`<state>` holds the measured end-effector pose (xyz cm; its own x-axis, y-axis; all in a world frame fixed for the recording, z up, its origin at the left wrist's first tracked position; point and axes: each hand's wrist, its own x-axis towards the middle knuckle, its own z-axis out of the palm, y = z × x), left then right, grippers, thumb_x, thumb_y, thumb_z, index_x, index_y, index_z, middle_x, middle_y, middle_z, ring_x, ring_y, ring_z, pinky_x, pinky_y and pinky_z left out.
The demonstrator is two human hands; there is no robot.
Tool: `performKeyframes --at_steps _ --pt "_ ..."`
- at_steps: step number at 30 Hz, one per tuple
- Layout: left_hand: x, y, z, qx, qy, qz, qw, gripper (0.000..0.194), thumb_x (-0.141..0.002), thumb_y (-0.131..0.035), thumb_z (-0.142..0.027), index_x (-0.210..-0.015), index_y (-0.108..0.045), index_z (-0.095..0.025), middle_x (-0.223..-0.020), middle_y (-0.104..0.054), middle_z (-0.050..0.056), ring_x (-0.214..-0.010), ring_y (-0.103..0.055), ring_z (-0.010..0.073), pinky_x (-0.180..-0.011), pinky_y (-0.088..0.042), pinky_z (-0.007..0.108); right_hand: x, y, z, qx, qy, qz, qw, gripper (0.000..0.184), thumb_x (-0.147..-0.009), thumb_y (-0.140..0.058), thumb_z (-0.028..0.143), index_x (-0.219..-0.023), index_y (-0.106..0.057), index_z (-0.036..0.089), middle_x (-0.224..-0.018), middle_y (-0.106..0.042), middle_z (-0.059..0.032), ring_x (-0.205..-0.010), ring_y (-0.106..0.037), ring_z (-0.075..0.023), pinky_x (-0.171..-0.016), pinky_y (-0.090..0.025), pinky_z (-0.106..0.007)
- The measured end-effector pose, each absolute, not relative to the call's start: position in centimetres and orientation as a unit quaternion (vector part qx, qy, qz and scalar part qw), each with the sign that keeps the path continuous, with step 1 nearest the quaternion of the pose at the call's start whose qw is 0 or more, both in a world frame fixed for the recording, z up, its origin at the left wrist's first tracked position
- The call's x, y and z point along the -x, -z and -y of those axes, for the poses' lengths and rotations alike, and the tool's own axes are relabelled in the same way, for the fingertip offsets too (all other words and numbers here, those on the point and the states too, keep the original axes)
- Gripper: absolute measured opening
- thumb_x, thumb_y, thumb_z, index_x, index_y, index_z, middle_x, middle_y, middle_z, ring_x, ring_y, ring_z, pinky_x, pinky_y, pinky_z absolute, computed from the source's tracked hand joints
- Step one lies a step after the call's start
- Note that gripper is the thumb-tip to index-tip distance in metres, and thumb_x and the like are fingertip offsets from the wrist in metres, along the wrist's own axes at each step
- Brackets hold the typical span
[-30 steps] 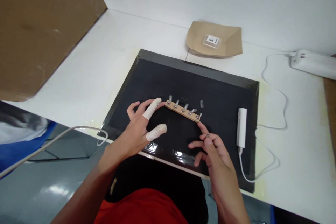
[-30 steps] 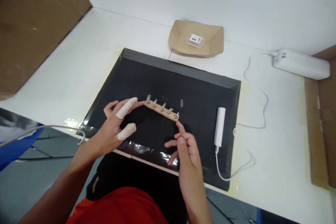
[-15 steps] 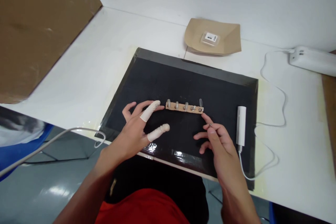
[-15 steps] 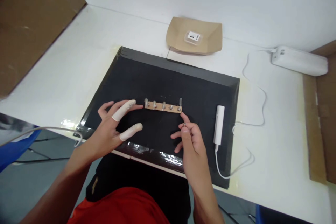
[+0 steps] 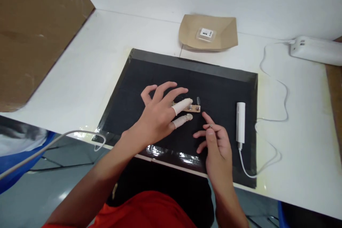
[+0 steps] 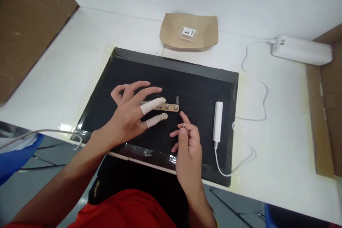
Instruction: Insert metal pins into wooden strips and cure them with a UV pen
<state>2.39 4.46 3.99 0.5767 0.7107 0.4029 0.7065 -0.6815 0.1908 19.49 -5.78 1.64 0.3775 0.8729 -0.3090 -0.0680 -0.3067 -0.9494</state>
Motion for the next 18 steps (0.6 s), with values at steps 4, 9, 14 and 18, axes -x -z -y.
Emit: performKeyframes --at_steps 4,9,14,18 --pt "-3.3 -3.8 -5.2 -0.895 -0.227 -0.384 -0.009 0.014 -0.103 -0.068 -0.034 -0.115 -0.072 -0.027 -0.142 -0.071 0.005 -0.139 -0.056 0.0325 -0.108 -0.028 0.056 -19.4 -1.5 5.9 0.660 -0.470 0.311 0.496 0.033 -0.103 -0.056 0.055 -0.102 -0.062 0.023 -0.152 -0.063 -0.0123 -0.059 -0.059 -0.0055 -0.046 -0.052 -0.023" --pt "-3.5 -3.7 -5.4 -0.900 -0.224 -0.375 0.001 0.011 -0.104 -0.067 -0.032 -0.110 -0.076 -0.030 -0.140 -0.072 0.004 -0.138 -0.057 0.0316 -0.107 -0.028 0.056 -19.3 -1.4 5.9 0.658 -0.469 0.319 0.494 0.030 -0.104 -0.053 0.053 -0.103 -0.063 0.025 -0.152 -0.064 -0.0104 -0.063 -0.061 -0.0072 -0.047 -0.052 -0.023" --pt "-3.3 -3.9 -6.3 -0.896 -0.232 -0.378 0.010 0.011 -0.103 -0.068 -0.031 -0.108 -0.078 -0.030 -0.136 -0.074 0.004 -0.136 -0.059 0.0314 -0.108 -0.029 0.056 -19.2 -1.4 6.1 0.662 -0.454 0.341 0.490 0.030 -0.105 -0.052 0.053 -0.103 -0.062 0.024 -0.143 -0.069 -0.0103 -0.059 -0.057 -0.0068 -0.047 -0.050 -0.023" --pt "-3.2 -4.6 -7.3 -0.882 -0.226 -0.412 0.044 0.011 -0.102 -0.070 -0.034 -0.108 -0.078 -0.031 -0.135 -0.074 0.004 -0.137 -0.059 0.0330 -0.110 -0.028 0.059 -19.3 -1.5 6.2 0.660 -0.457 0.347 0.485 0.031 -0.105 -0.050 0.052 -0.101 -0.062 0.024 -0.141 -0.070 -0.0113 -0.060 -0.057 -0.0074 -0.049 -0.049 -0.023"
